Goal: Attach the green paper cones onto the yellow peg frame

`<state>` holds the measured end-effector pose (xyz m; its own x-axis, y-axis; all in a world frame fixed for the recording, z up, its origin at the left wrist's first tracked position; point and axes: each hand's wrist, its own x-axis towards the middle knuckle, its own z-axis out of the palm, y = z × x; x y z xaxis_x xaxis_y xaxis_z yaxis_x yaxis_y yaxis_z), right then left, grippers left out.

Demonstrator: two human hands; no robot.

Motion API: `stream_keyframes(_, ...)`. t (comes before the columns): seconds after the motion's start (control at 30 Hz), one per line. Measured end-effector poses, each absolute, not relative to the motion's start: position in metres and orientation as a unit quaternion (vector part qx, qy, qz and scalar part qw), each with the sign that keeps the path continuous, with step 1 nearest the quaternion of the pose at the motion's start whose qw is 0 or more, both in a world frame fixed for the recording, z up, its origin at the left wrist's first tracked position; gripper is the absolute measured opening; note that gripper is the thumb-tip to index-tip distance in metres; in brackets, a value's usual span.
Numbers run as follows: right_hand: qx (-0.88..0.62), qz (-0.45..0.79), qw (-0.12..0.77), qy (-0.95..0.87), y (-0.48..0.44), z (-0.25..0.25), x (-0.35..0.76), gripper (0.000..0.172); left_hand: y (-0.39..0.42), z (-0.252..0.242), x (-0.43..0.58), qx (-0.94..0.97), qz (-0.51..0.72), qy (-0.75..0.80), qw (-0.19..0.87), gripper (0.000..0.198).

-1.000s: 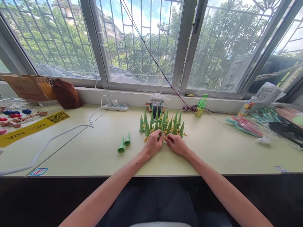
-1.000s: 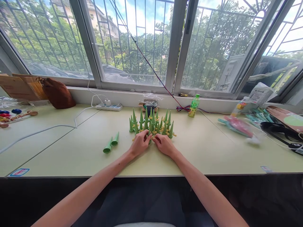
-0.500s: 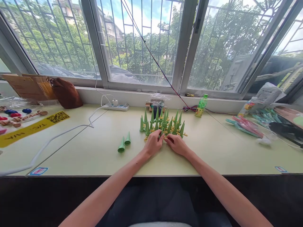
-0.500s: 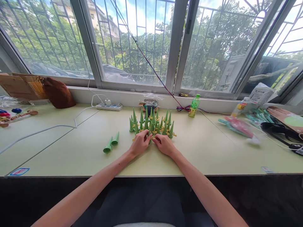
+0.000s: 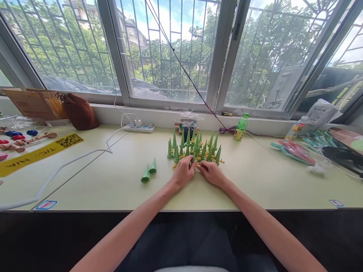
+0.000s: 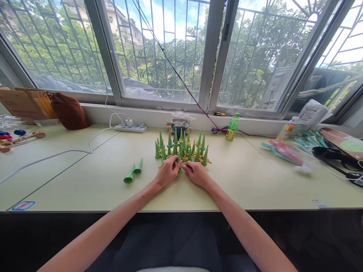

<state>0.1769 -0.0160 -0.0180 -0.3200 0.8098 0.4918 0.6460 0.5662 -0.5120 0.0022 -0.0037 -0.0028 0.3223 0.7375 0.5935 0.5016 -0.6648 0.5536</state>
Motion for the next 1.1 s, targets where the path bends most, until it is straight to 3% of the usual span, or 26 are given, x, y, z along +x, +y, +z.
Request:
stream_keyframes(0.2, -0.453, 0.133, 0.380, -0.795, -0.0161, -0.0181, 0.1770, 0.012, -0.0037, -0.0029, 0.0027, 0.800, 0.443, 0.384, 0.129, 0.019)
stream_keyframes(0.47, -0.448, 0.125, 0.373, -0.803, -0.0160, -0.0171, 0.1767, 0.026, -0.0039, -0.0026, 0.0023, 0.802, 0.440, 0.383, 0.132, 0.020)
stream_keyframes(0.7, -0.453, 0.129, 0.385, -0.794, -0.0172, -0.0174, 0.1771, 0.010, -0.0038, -0.0028, 0.0030, 0.798, 0.446, 0.383, 0.130, 0.020)
stream_keyframes(1.1, -0.440, 0.135, 0.383, -0.801, -0.0176, -0.0154, 0.1765, 0.033, -0.0046, -0.0024, 0.0029, 0.799, 0.443, 0.382, 0.139, 0.021)
